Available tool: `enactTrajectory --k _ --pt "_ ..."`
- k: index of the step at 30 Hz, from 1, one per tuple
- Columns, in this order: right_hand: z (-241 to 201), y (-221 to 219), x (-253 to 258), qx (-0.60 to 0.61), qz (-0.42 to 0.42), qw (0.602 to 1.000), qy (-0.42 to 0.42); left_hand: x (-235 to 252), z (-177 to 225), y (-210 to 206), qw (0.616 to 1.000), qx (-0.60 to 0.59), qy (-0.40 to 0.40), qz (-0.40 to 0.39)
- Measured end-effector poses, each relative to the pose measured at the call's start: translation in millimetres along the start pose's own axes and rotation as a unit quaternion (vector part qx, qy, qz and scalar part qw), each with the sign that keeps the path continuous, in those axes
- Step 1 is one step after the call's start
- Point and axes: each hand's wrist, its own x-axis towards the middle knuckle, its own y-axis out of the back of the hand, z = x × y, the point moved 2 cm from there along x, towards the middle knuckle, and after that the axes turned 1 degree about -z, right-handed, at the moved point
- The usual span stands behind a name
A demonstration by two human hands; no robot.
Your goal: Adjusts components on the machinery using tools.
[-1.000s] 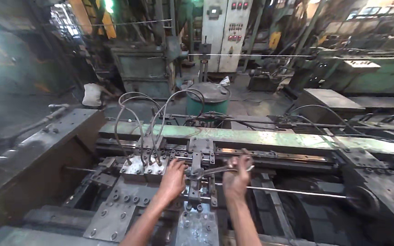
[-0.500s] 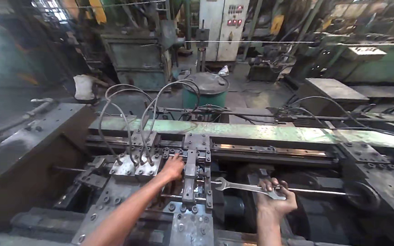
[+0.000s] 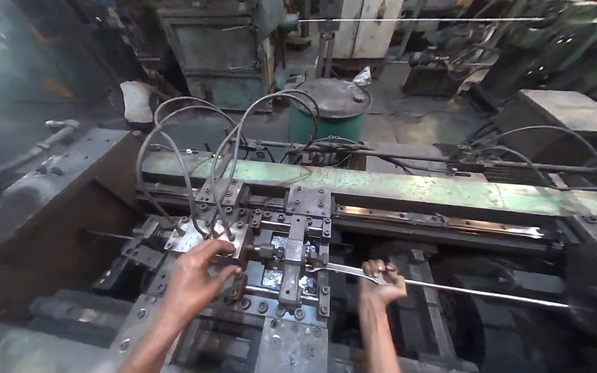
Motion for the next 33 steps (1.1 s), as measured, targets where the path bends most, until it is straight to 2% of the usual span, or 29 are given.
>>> enactTrajectory --k 2,4,6,8,10,12,15,18,20,22,25,28,33 --pt "1.9 -13.7 -6.6 -0.036 -0.054 0.998 -0.01 14.3 17.2 -7.5 1.0 -0.018 -0.005 -0.004" --pt "-11.6 -14.4 -8.8 -0.047 -0.059 0.997 -0.021 29.3 33.9 -9.9 0.998 -0.002 -0.054 -0.026" --pt "-33.5 -6.3 -0.3 -0.024 -0.048 0.998 -0.022 27.1 36.3 13.5 0.995 0.017 -0.101 -0.007" --pt "-42.0 9.9 7.3 -0.009 -0.04 0.999 -0.013 1.4 19.3 47.6 0.996 -0.011 -0.086 0.035" --pt "-14.6 10.4 -1.5 -0.002 -0.032 0.999 -0.015 -11.7 4.9 60.0 0.996 -0.032 -0.048 0.07" --pt "-6.5 13.7 -18.2 -0.016 -0.027 0.999 -0.029 -3.7 14.0 34.4 0.997 -0.035 -0.047 0.043" --pt "-21.4 19.5 -22.9 -0.011 -0.033 0.998 -0.047 33.0 42.0 -23.3 0.991 0.0 -0.115 -0.064" --pt "-47.0 19.9 -17.3 -0.001 -0.025 1.0 -0.016 30.7 49.7 -43.1 0.986 0.034 -0.132 -0.096" --pt "-34.0 16.7 -21.6 -0.008 -0.012 1.0 -0.006 27.1 46.9 -50.9 0.986 0.037 -0.112 -0.121" --pt "-11.2 6.4 -28.1 -0.027 -0.02 0.999 -0.013 34.3 54.4 -75.8 0.976 0.04 -0.102 -0.186" --pt "-16.1 -12.4 -32.0 -0.028 -0.025 0.999 -0.008 45.3 77.0 -123.9 0.947 0.093 -0.126 -0.28" --pt "-61.4 -26.6 -34.9 -0.014 -0.034 0.998 0.046 43.4 91.5 -154.6 0.914 0.161 -0.122 -0.351" --pt "-156.0 -34.1 -71.6 -0.02 -0.089 0.989 0.117 45.7 88.5 -185.8 0.9 0.201 -0.105 -0.373"
